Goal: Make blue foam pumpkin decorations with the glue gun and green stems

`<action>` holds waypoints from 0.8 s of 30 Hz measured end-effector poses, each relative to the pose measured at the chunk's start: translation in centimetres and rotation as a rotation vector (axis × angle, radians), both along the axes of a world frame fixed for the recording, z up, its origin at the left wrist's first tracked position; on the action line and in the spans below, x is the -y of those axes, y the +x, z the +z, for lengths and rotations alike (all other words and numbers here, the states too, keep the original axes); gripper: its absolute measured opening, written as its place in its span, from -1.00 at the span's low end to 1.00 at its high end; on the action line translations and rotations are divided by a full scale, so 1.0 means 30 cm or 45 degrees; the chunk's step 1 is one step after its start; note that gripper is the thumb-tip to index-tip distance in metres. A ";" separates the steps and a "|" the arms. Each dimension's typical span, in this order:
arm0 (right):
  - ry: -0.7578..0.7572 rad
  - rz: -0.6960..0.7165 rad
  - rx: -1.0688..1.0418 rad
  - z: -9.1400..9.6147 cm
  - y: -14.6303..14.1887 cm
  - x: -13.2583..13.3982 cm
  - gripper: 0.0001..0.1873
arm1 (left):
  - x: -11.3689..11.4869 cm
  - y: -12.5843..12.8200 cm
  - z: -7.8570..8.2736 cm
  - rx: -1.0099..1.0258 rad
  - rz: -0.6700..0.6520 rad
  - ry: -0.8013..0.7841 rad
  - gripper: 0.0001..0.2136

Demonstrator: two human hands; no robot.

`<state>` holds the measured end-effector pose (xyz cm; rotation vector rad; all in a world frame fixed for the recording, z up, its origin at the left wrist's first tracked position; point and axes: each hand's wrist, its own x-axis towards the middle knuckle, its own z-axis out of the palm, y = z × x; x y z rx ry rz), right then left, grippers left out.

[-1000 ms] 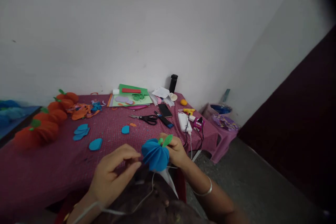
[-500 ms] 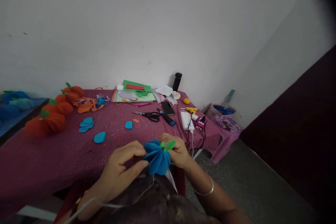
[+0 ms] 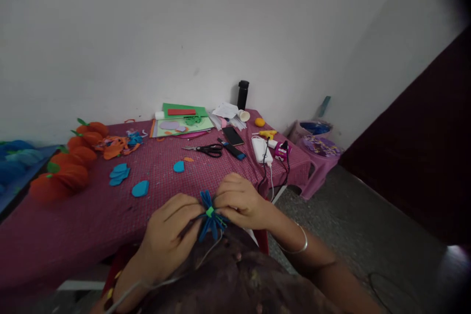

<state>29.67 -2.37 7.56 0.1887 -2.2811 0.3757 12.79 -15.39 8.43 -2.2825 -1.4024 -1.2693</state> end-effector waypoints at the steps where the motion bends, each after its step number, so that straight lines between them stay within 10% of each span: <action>1: 0.016 -0.023 0.021 0.002 0.002 0.006 -0.85 | 0.005 0.004 -0.002 -0.031 0.013 0.002 -0.83; 24: 0.009 -0.067 -0.083 0.052 0.018 0.123 -0.88 | 0.080 0.037 0.037 -0.156 0.108 -0.005 -0.89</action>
